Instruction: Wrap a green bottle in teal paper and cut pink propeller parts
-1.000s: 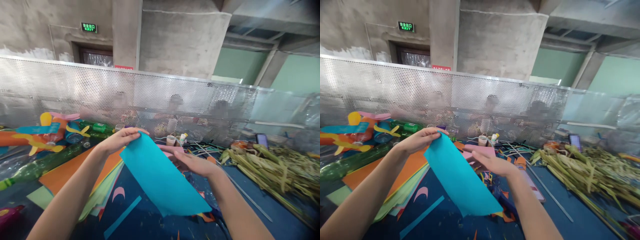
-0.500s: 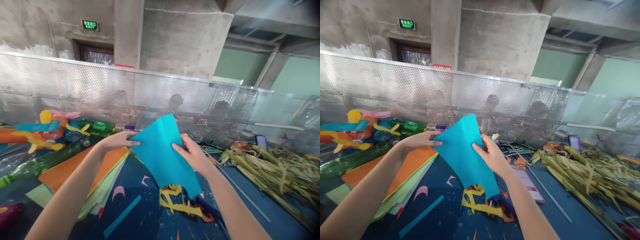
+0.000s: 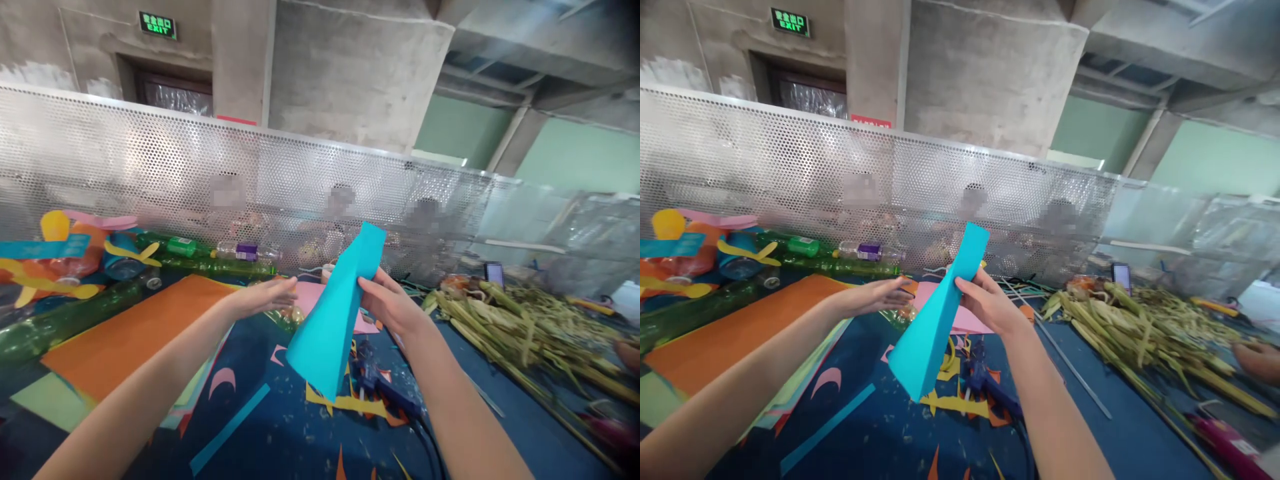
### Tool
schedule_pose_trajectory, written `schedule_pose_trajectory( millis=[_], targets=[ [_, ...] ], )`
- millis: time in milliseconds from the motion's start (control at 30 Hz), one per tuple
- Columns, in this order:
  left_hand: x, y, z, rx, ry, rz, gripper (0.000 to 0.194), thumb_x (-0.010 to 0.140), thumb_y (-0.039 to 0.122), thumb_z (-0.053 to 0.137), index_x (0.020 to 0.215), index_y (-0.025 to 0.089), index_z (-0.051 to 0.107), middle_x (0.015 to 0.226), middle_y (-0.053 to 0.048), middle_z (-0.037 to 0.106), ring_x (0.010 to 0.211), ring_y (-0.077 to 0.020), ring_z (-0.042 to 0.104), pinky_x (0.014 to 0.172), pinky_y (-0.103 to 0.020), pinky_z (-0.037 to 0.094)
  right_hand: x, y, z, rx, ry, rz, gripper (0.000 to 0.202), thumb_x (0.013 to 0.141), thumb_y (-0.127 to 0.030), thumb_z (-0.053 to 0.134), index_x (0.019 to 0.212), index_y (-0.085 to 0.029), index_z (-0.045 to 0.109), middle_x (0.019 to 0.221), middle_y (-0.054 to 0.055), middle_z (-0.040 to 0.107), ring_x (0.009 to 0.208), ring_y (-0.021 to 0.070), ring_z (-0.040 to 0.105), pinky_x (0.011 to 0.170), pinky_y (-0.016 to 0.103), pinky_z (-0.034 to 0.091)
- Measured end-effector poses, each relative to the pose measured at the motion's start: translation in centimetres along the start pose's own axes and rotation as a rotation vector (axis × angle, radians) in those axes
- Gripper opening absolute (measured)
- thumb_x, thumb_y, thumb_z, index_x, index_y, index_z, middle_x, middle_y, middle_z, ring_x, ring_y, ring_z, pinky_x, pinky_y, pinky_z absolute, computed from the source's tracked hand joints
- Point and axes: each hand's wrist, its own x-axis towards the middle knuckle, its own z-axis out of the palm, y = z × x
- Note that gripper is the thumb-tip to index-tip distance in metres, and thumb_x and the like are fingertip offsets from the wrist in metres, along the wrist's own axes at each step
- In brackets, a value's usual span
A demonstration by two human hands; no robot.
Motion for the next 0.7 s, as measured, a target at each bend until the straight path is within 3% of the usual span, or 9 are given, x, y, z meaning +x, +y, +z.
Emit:
schedule_pose_trajectory(
  millis=[100, 167, 233, 333, 400, 533, 700],
  targets=[
    [1.4, -1.8, 2.2, -0.159, -0.206, -0.047, 0.064, 0.082, 0.060, 0.041, 0.130, 0.017, 0.043, 0.131, -0.013, 0.049, 0.122, -0.0257, 0.043, 0.102, -0.038, 0.032, -0.1, 0.1, 0.0, 0.083, -0.011, -0.010, 0.024, 0.068, -0.032, 0.070, 0.090, -0.028, 0.061, 0.084, -0.002, 0.069, 0.076, 0.0181, 0.064, 0.068, 0.032, 0.052],
    [1.9, -2.5, 3.1, -0.301, -0.265, -0.089, 0.062, 0.082, 0.061, 0.040, 0.127, 0.018, 0.047, 0.129, -0.011, 0.051, 0.119, -0.0267, 0.047, 0.099, -0.039, 0.037, -0.1, 0.0, -0.2, 0.109, 0.006, -0.017, 0.028, 0.066, -0.033, 0.071, 0.091, -0.028, 0.061, 0.085, -0.002, 0.069, 0.078, 0.0196, 0.065, 0.068, 0.033, 0.052],
    [2.0, -2.8, 3.2, -0.385, -0.192, -0.092, 0.059, 0.080, 0.057, 0.048, 0.122, 0.017, 0.051, 0.126, -0.012, 0.054, 0.114, -0.0277, 0.051, 0.095, -0.040, 0.042, 0.0, -0.1, -0.6, 0.105, 0.047, -0.010, 0.034, 0.064, -0.034, 0.071, 0.096, -0.029, 0.060, 0.090, -0.002, 0.069, 0.083, 0.0214, 0.065, 0.070, 0.034, 0.052],
    [1.8, -2.6, 2.4, -0.385, -0.020, 0.043, 0.046, 0.075, 0.039, 0.065, 0.114, 0.016, 0.057, 0.117, -0.011, 0.061, 0.106, -0.0257, 0.057, 0.091, -0.036, 0.046, 0.4, 0.0, -1.1, 0.053, 0.135, 0.006, 0.042, 0.065, -0.041, 0.069, 0.103, -0.027, 0.058, 0.099, 0.001, 0.068, 0.090, 0.0234, 0.063, 0.072, 0.035, 0.052],
    [1.4, -2.4, 1.4, -0.350, 0.024, 0.088, 0.039, 0.073, 0.033, 0.068, 0.107, 0.015, 0.061, 0.107, -0.010, 0.066, 0.097, -0.0242, 0.062, 0.087, -0.035, 0.048, 0.9, 0.4, -1.5, -0.015, 0.188, 0.019, 0.043, 0.068, -0.044, 0.066, 0.105, -0.025, 0.057, 0.102, 0.002, 0.067, 0.092, 0.0231, 0.063, 0.073, 0.035, 0.052],
    [0.3, -2.7, -0.3, -0.320, 0.223, 0.110, 0.033, 0.073, 0.036, 0.067, 0.102, 0.018, 0.062, 0.098, -0.007, 0.070, 0.087, -0.0222, 0.065, 0.080, -0.036, 0.052, 2.0, 1.9, -2.0, -0.263, 0.170, 0.004, 0.038, 0.075, -0.041, 0.061, 0.109, -0.024, 0.055, 0.106, 0.004, 0.066, 0.088, 0.0205, 0.064, 0.073, 0.034, 0.052],
    [-0.8, -5.2, -1.5, -0.216, 0.390, 0.071, 0.041, 0.069, 0.044, 0.068, 0.098, 0.015, 0.064, 0.088, -0.009, 0.072, 0.074, -0.0259, 0.067, 0.070, -0.040, 0.054, 3.7, 5.4, -2.3, -0.524, 0.121, -0.035, 0.036, 0.079, -0.041, 0.055, 0.107, -0.019, 0.056, 0.103, 0.007, 0.066, 0.087, 0.0206, 0.063, 0.073, 0.034, 0.052]
  ],
)
